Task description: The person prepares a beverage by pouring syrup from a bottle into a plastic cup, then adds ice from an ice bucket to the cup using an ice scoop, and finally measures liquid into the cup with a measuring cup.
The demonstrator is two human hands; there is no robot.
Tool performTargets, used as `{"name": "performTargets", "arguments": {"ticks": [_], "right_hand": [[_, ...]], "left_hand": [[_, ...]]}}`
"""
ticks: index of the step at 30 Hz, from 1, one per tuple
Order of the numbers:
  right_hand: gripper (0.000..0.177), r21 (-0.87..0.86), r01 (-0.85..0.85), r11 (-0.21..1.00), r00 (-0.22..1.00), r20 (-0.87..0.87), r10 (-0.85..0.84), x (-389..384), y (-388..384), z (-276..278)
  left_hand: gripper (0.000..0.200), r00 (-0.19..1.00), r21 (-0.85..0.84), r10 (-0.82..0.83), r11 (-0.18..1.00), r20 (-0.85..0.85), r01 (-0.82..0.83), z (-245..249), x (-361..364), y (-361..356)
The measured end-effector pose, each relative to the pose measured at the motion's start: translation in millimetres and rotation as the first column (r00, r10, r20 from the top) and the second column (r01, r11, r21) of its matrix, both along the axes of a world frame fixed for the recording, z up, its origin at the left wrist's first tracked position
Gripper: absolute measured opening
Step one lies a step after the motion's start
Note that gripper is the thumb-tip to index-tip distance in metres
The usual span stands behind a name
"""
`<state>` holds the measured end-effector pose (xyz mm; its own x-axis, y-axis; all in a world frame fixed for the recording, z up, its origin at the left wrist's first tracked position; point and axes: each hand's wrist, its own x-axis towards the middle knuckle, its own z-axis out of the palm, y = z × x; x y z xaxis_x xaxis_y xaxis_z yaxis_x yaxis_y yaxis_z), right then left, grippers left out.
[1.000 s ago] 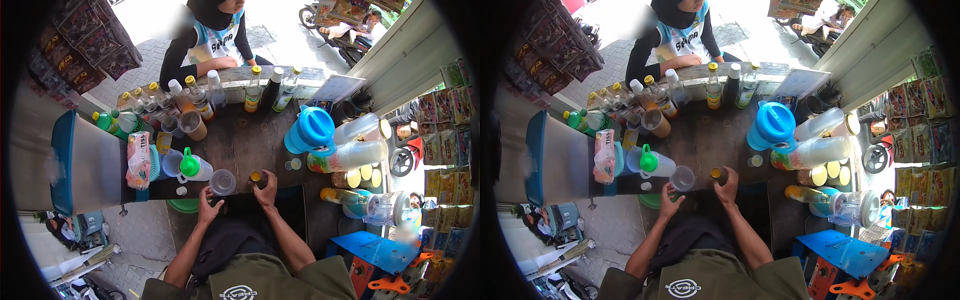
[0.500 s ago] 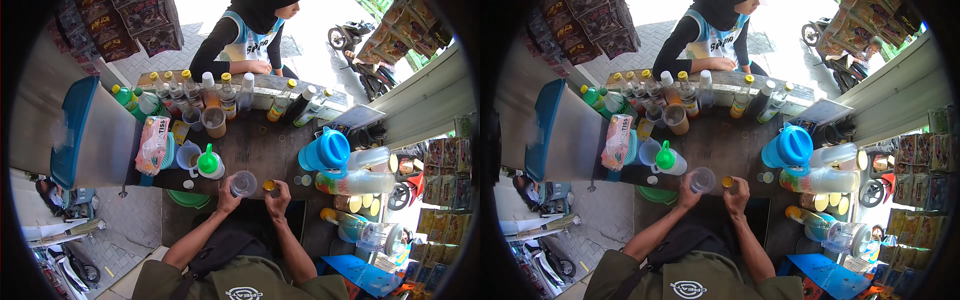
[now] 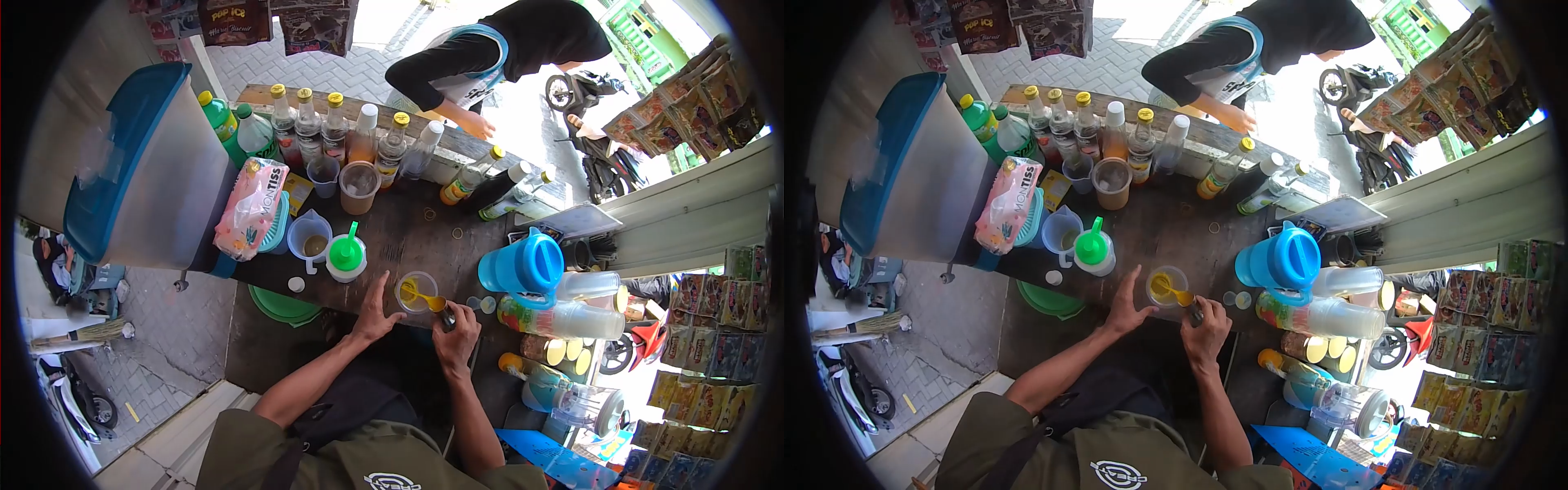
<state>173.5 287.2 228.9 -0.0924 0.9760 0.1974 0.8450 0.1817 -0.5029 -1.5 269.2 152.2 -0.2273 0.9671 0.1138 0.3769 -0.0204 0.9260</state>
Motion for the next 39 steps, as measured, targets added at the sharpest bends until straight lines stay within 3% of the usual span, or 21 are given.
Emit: {"name": "performTargets", "arguments": {"ticks": [3, 6, 8, 9, 12, 13, 14, 16, 18, 20, 21, 23, 24, 26, 27, 29, 31, 32, 34, 37, 39], "right_hand": [[0.042, -0.016, 0.008, 1.0, 1.0, 0.009, -0.008, -1, -2, 1], [0.044, -0.011, 0.028, 1.0, 1.0, -0.004, -0.028, -6, -3, 7], [0.039, -0.069, 0.031, 0.997, 0.999, -0.028, -0.033, -10, -4, 12], [0.031, -0.017, 0.041, 0.999, 0.999, -0.005, -0.041, -12, -3, 13], [0.027, -0.003, 0.056, 0.998, 0.998, 0.006, -0.056, -22, -2, 20], [0.024, 0.033, 0.046, 0.998, 0.999, -0.026, -0.045, -26, 0, 23], [0.024, 0.049, 0.08, 0.996, 0.997, -0.019, -0.079, -28, 4, 22], [0.024, 0.07, 0.013, 0.997, 0.997, -0.083, -0.007, -30, 8, 21], [0.023, 0.061, 0.016, 0.998, 0.994, -0.113, -0.009, -34, 12, 35], [0.02, 0.044, 0.014, 0.999, 0.996, -0.088, -0.01, -41, 14, 49], [0.019, 0.126, 0.025, 0.992, 0.998, -0.068, -0.017, -43, 16, 58], [0.017, 0.152, 0.029, 0.988, 0.998, -0.063, -0.019, -45, 18, 85], [0.017, 0.155, 0.036, 0.987, 0.998, -0.048, -0.029, -46, 19, 98], [0.016, 0.212, 0.033, 0.977, 0.999, -0.041, -0.025, -45, 20, 122], [0.016, 0.27, 0.031, 0.962, 0.999, -0.027, -0.025, -44, 21, 132], [0.016, 0.299, 0.041, 0.953, 0.999, -0.028, -0.035, -44, 21, 146], [0.017, 0.323, 0.063, 0.944, 0.998, -0.015, -0.061, -41, 18, 162], [0.017, 0.33, 0.086, 0.94, 0.995, 0.011, -0.095, -40, 15, 167], [0.016, 0.378, 0.066, 0.923, 0.998, -0.021, -0.063, -45, 13, 169], [0.02, 0.34, 0.091, 0.936, 0.995, -0.076, -0.069, -52, 12, 130], [0.019, 0.176, 0.016, 0.984, 1.0, 0.015, -0.019, -51, 12, 66]], "left_hand": [[0.061, 0.964, -0.262, -0.168, 0.94, 0.206, 0.22, -5, -34, -30], [0.046, 0.861, -0.495, -0.242, 0.735, 0.447, 0.464, -17, -84, -75], [0.043, 0.888, -0.593, -0.107, 0.708, 0.447, 0.384, -41, -119, -113], [0.043, 0.908, -0.622, -0.005, 0.727, 0.42, 0.292, -68, -140, -138], [0.036, 0.914, -0.708, 0.355, 0.697, 0.196, -0.118, -168, -209, -239], [0.03, 0.853, -0.804, 0.514, 0.542, 0.088, -0.244, -146, -216, -256], [0.023, 0.843, -0.783, 0.537, 0.537, 0.029, -0.315, -168, -234, -291], [0.033, 0.714, -0.904, 0.691, 0.368, 0.109, -0.218, -181, -264, -349], [0.042, 0.623, -0.974, 0.782, 0.111, -0.037, -0.197, -176, -277, -375], [0.042, 0.687, -0.967, 0.713, 0.052, -0.138, -0.248, -158, -274, -376], [0.041, 0.734, -0.956, 0.639, -0.007, -0.23, -0.293, -150, -276, -381], [0.037, 0.76, -0.929, 0.632, 0.173, -0.151, -0.328, -159, -283, -387], [0.037, 0.755, -0.925, 0.636, 0.17, -0.16, -0.34, -188, -299, -393], [0.027, 0.846, -0.909, 0.53, 0.379, 0.061, -0.172, -217, -327, -386], [0.027, 0.85, -0.909, 0.523, 0.382, 0.066, -0.165, -215, -316, -382], [0.02, 0.902, -0.855, 0.425, 0.435, -0.082, -0.283, -174, -300, -343], [0.029, 0.927, -0.921, 0.367, 0.383, 0.074, -0.078, -187, -317, -318], [0.029, 0.937, -0.92, 0.335, 0.39, 0.101, -0.04, -196, -316, -311], [0.025, 0.881, -0.901, 0.444, 0.431, 0.161, -0.052, -204, -319, -295], [0.014, 0.887, -0.838, 0.432, 0.535, 0.161, -0.108, -178, -296, -271], [0.014, 0.886, -0.833, 0.421, 0.547, 0.192, -0.08, -178, -288, -268]]}}
